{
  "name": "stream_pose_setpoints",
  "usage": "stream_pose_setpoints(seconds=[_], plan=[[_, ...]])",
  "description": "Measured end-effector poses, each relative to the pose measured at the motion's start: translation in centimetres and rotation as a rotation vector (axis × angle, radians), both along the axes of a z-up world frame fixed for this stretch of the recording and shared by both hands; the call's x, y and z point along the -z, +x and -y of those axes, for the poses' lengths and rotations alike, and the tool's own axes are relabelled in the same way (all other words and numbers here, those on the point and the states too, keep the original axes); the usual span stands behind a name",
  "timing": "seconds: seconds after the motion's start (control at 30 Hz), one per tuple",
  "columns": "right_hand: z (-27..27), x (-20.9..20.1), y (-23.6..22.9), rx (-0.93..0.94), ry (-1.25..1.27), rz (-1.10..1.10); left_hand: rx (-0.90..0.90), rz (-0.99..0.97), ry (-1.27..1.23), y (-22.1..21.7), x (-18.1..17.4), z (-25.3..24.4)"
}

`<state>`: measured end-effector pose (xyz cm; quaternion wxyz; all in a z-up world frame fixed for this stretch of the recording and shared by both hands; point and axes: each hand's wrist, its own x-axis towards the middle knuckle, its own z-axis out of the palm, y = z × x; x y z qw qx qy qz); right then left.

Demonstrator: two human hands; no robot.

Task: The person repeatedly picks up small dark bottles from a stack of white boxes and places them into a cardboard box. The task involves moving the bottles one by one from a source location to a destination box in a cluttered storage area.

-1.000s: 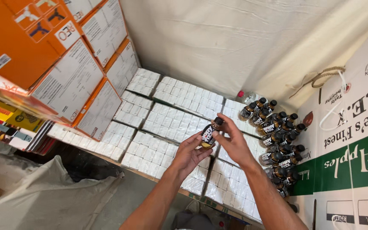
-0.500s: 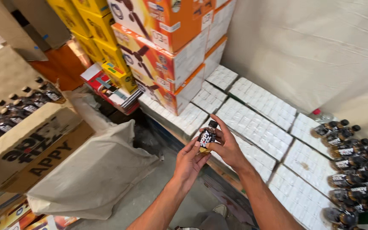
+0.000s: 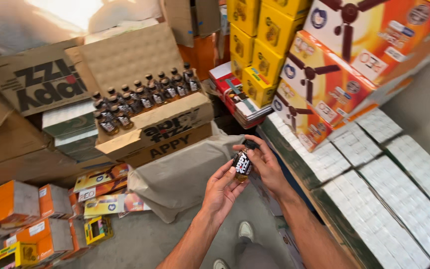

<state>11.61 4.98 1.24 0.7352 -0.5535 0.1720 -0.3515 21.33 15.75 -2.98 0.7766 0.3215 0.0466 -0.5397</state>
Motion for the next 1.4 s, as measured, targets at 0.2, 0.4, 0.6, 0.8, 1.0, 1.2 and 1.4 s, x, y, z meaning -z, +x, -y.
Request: stream_pose_setpoints(seconds=[0.2, 0.4, 0.6, 0.8, 1.0, 1.2, 1.4], plan=[[1.0, 1.1, 11.0, -0.038, -0.226, -0.081, -0.132, -0.020, -0.086, 8.3, -0.2, -2.7], [2.9, -4.1, 20.7, -0.166, -0.397, -0.098, -0.211, 0.290, -0.116, 17.9, -0.7, -2.4], [5.1, -8.1, 30.3, -0.259, -0.563, -0.121, -0.239, 1.103, 0.280, 28.0, -7.4, -2.3], [6.2, -5.4, 38.8, -0.293, -0.878, -0.214, -0.388, 1.691, 0.738, 37.0, -6.0, -2.5], [5.6, -0.3, 43.5, -0.397, -1.091, -0.426, -0.126, 1.940, 1.171, 41.6, -3.2, -2.4], [4.4, 3.0, 45.4, -0.426, -1.195, -0.578, 0.273, 1.844, 1.199, 46.1, 2.9, -1.4], [3.4, 2.4, 45.9, -0.401, -1.151, -0.672, 0.409, 1.890, 1.064, 48.1, 2.3, -1.4]])
